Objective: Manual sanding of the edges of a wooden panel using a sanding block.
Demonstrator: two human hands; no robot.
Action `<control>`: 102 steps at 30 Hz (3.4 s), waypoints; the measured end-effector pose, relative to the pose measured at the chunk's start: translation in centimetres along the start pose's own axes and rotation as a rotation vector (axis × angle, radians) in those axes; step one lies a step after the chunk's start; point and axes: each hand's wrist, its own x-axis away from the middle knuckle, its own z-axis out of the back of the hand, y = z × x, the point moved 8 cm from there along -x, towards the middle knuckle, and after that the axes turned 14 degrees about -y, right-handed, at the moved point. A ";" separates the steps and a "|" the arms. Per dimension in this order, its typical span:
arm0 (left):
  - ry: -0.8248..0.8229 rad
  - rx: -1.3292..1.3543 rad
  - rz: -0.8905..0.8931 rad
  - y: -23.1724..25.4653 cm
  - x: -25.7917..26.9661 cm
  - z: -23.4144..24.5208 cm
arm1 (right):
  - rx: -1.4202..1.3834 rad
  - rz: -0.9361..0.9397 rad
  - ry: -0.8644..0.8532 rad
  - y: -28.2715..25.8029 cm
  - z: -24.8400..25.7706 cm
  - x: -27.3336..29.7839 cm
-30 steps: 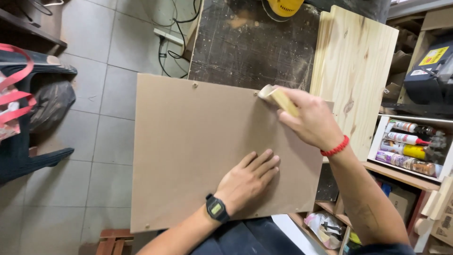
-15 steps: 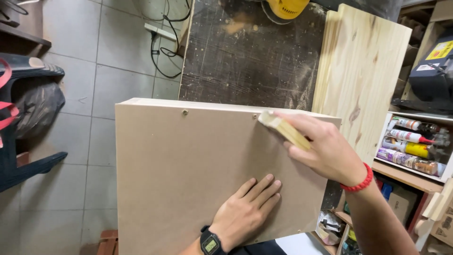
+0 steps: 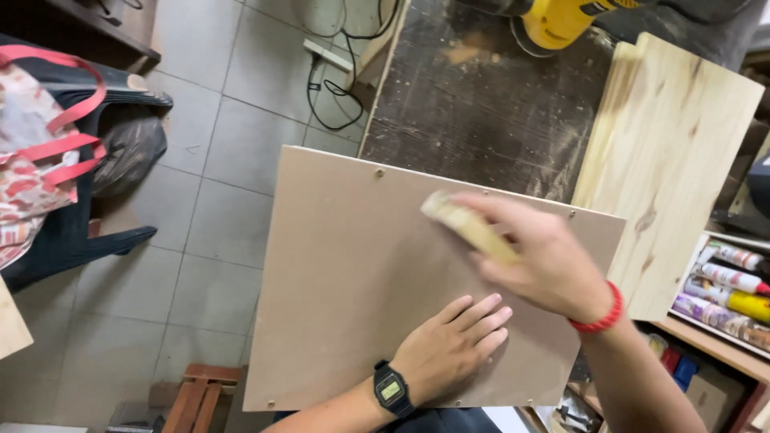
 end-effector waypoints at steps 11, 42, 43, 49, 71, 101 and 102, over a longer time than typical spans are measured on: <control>0.155 0.041 0.006 0.1 0.3 1.6 | 0.237 0.195 -0.121 -4.5 -0.3 -5.5; -0.019 -0.022 0.018 -0.3 -0.3 0.1 | -0.558 -0.415 0.562 20.8 -0.7 21.8; 0.026 -0.085 0.120 -1.0 -0.5 1.0 | -0.701 -0.426 0.670 22.8 -2.3 24.3; -0.086 -0.402 0.593 -10.4 0.3 8.4 | -0.973 -0.519 1.018 27.2 -10.2 34.3; -0.280 -0.301 -0.310 6.0 -17.0 -18.3 | -1.284 -0.366 1.144 33.2 -19.1 38.3; -0.040 -0.449 0.407 -2.6 -6.6 -0.3 | 0.285 0.075 0.138 13.3 3.0 12.1; -0.030 -0.437 0.413 -2.7 -6.5 -0.2 | 0.294 0.075 0.124 13.0 3.1 11.9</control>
